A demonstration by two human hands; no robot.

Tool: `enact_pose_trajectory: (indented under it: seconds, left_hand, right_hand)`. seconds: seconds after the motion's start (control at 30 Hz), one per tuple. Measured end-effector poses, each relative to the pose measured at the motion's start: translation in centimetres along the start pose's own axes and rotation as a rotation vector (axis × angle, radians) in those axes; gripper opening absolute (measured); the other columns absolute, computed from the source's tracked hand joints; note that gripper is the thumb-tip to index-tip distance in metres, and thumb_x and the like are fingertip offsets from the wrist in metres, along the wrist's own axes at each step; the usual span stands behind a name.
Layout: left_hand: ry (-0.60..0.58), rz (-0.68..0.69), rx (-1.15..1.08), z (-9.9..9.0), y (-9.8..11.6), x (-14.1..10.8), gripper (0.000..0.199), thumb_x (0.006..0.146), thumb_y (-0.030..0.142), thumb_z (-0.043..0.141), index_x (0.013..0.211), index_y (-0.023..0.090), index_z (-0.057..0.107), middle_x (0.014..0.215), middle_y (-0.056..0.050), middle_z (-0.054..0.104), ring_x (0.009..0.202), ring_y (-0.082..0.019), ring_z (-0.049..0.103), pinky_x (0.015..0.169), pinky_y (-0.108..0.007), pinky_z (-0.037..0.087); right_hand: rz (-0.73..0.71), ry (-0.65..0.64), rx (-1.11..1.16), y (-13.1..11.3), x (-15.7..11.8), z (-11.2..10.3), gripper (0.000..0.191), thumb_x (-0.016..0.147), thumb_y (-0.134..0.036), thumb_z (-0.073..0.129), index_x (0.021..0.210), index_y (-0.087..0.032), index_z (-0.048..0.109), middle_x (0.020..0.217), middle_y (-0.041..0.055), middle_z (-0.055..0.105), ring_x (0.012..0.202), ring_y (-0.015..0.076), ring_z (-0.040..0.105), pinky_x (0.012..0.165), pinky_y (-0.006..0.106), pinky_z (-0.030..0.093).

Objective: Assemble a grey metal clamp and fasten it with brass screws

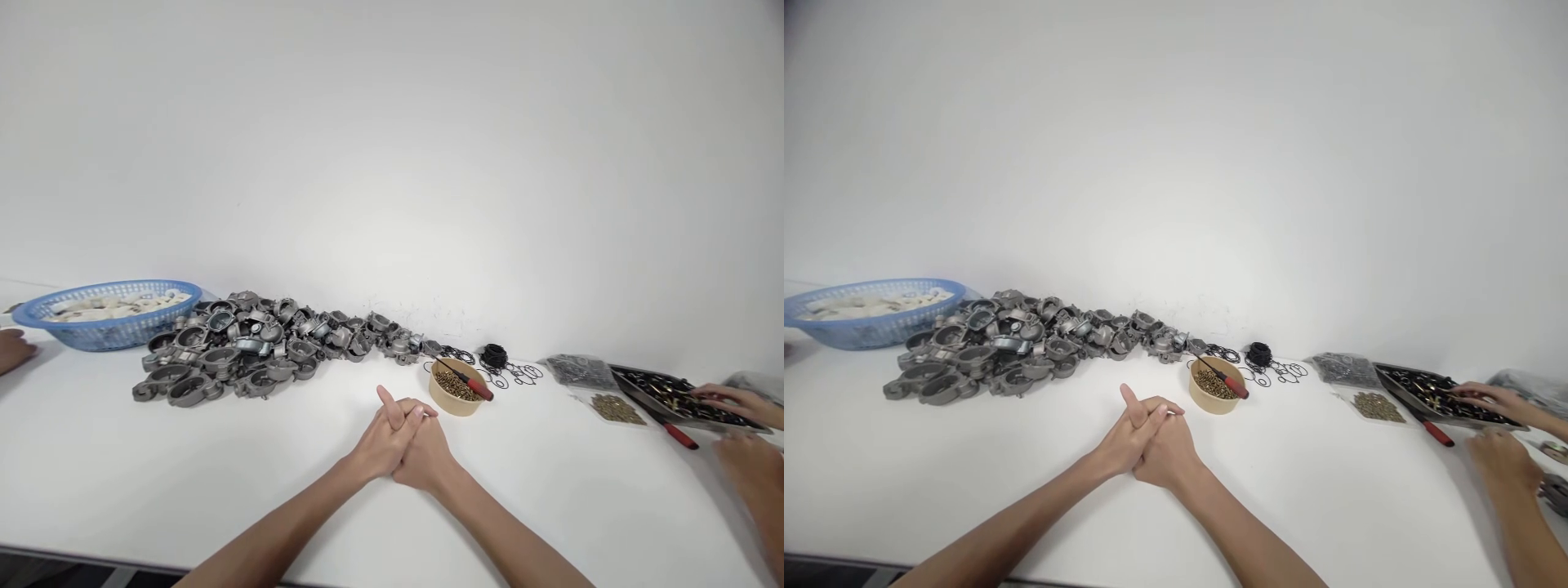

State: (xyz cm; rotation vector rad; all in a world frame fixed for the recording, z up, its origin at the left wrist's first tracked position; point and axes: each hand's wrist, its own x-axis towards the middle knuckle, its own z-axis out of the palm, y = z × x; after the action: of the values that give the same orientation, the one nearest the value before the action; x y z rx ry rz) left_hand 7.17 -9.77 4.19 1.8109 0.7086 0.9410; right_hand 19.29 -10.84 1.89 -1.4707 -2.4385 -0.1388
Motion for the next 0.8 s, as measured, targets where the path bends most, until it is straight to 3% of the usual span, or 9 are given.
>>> enact_pose_trajectory:
  seconds: [0.1,0.2,0.27,0.33,0.43,0.5,0.63,0.8]
  left_hand:
    - [0.014,0.009,0.046,0.0,-0.2,0.2,0.048,0.097,0.051,0.036,0.107,0.017,0.069,0.11,-0.009,0.069,0.106,-0.023,0.062,0.097,-0.036,0.048]
    - [-0.005,0.002,0.127,-0.7,-0.5,0.5,0.045,0.097,0.049,0.037,0.111,0.019,0.068,0.111,-0.008,0.068,0.107,-0.023,0.061,0.097,-0.036,0.047]
    - [0.021,0.023,0.209,-1.6,-0.7,0.7,0.043,0.098,0.048,0.036,0.113,0.022,0.066,0.112,-0.006,0.067,0.105,-0.021,0.061,0.096,-0.035,0.046]
    - [0.099,0.056,0.365,-2.5,-0.9,0.8,0.04,0.098,0.047,0.034,0.117,0.026,0.062,0.11,-0.003,0.065,0.096,-0.019,0.063,0.09,-0.033,0.048]
    - [0.118,0.097,0.65,-3.2,-1.6,0.7,0.043,0.097,0.043,0.036,0.136,0.029,0.045,0.09,0.001,0.065,0.073,-0.016,0.063,0.076,-0.031,0.05]
    - [-0.009,0.182,0.814,-2.8,-2.2,0.5,0.055,0.095,0.036,0.039,0.148,0.025,0.029,0.082,0.001,0.065,0.067,-0.018,0.063,0.07,-0.031,0.05]
    - [-0.267,0.372,0.992,-1.2,-2.9,0.1,0.083,0.083,0.024,0.05,0.155,0.02,0.01,0.106,-0.012,0.069,0.084,-0.027,0.066,0.07,-0.036,0.052]
    - [-0.313,0.281,0.944,-0.8,-2.9,-0.2,0.085,0.084,0.027,0.05,0.156,0.025,0.005,0.129,-0.013,0.061,0.099,-0.029,0.064,0.08,-0.04,0.052]
  right_hand:
    - [0.007,0.038,0.072,0.1,0.0,0.2,0.029,0.095,-0.034,0.056,0.119,-0.02,0.059,0.124,0.0082,0.058,0.104,0.0207,0.061,0.088,0.039,0.053]
    - [0.014,0.075,0.156,0.7,0.0,0.0,0.043,0.092,-0.031,0.057,0.134,-0.022,0.051,0.11,0.0077,0.066,0.092,0.0201,0.064,0.081,0.035,0.054]
    - [0.073,0.15,0.352,1.6,0.0,-0.4,0.057,0.092,-0.029,0.051,0.147,-0.022,0.036,0.091,0.0045,0.069,0.076,0.0185,0.064,0.073,0.033,0.054]
    - [0.173,0.279,0.641,2.4,0.0,-0.9,0.059,0.096,-0.034,0.042,0.151,-0.021,0.027,0.081,0.0027,0.068,0.069,0.0177,0.063,0.07,0.033,0.053]
    - [0.266,0.408,0.968,3.1,-0.1,-1.5,0.056,0.098,-0.047,0.036,0.147,-0.021,0.037,0.1,0.0081,0.067,0.089,0.021,0.064,0.083,0.037,0.051]
    - [0.253,0.349,1.091,2.7,-0.2,-1.5,0.059,0.095,-0.055,0.04,0.143,-0.022,0.045,0.12,0.0107,0.062,0.106,0.0246,0.06,0.093,0.041,0.047]
    - [0.246,0.134,1.203,0.7,-0.3,-1.0,0.06,0.09,-0.063,0.046,0.135,-0.026,0.056,0.13,0.0098,0.059,0.119,0.028,0.054,0.102,0.046,0.041]
    - [0.309,0.033,1.134,0.0,-0.3,-0.8,0.05,0.091,-0.061,0.047,0.116,-0.024,0.07,0.121,0.0085,0.067,0.117,0.0265,0.058,0.104,0.043,0.041]
